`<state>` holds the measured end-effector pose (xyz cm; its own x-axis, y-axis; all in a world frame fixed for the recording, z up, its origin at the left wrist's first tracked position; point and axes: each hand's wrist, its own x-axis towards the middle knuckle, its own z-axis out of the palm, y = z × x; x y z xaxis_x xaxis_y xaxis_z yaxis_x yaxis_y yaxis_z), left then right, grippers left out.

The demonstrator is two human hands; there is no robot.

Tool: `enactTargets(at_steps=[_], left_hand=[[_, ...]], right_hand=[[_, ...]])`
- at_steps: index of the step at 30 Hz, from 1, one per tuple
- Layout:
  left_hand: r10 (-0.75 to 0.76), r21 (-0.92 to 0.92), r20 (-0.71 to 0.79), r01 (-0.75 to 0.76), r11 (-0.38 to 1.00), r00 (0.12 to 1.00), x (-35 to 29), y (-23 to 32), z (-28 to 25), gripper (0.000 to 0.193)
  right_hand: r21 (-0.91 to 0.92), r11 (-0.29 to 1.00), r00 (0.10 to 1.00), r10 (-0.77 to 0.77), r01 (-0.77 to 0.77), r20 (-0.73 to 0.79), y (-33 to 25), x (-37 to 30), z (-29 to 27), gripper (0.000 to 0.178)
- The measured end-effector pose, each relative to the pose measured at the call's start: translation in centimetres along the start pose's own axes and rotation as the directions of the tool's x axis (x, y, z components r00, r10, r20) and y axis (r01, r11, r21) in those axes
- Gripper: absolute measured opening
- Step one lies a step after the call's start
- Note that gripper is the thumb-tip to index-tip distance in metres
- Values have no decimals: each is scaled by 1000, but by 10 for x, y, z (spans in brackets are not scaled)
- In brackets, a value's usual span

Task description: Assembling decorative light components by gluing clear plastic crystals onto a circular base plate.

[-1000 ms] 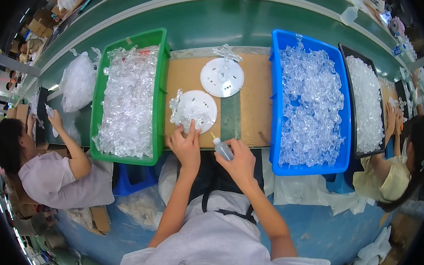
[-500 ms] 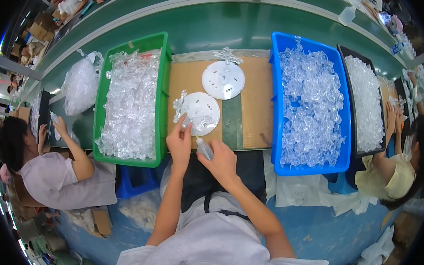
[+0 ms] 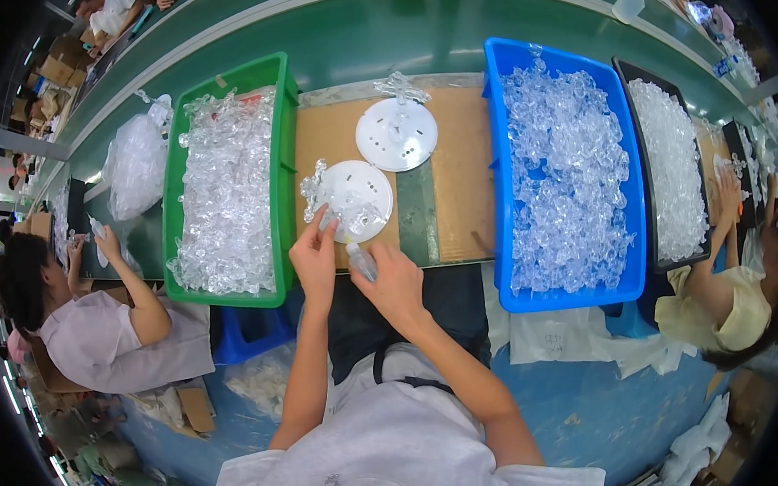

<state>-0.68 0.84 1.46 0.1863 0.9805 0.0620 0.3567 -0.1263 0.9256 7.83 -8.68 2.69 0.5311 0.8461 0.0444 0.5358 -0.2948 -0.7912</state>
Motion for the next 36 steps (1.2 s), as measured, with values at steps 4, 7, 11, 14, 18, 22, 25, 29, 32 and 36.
enactTargets(at_steps=[4, 7, 11, 14, 18, 22, 25, 29, 32, 36], left_hand=[[2, 29, 1, -2, 1000, 1000, -1, 0, 1, 28], [-25, 64, 18, 24, 998, 1000, -1, 6, 0, 28], [57, 128, -15, -54, 990, 998, -1, 1, 1, 28], [72, 201, -6, -69, 977, 997, -3, -1, 0, 27], [71, 179, 2, -70, 981, 997, -4, -2, -1, 28], [63, 153, -13, -60, 986, 998, -7, -2, 3, 28], [43, 119, -15, -41, 992, 999, -7, -2, 3, 28], [25, 97, 2, -25, 995, 1000, -10, -13, 0, 34], [-48, 20, 18, 48, 999, 999, -27, -22, 0, 41], [267, 350, 16, -256, 901, 964, -52, -27, -4, 30]], right_hand=[[10, 1000, 1000, -5, 5, 8, 0, 2, 4, 28], [4, 1000, 1000, -17, 17, -2, 0, 3, 6, 27], [3, 1000, 998, -10, 10, 54, 0, -2, -3, 29], [10, 998, 995, 69, -70, 69, 5, -3, -23, 32], [40, 993, 981, 116, -112, -153, 25, 14, -46, 39], [136, 990, 945, 84, -42, -315, 51, 50, -48, 40], [209, 977, 937, 118, -49, -330, 52, 65, -51, 43], [128, 992, 954, 51, -14, -294, 58, 62, -46, 47], [163, 986, 955, 88, -43, -283, 65, 58, -49, 48], [48, 999, 965, 8, 5, -261, 71, 50, -56, 56]])
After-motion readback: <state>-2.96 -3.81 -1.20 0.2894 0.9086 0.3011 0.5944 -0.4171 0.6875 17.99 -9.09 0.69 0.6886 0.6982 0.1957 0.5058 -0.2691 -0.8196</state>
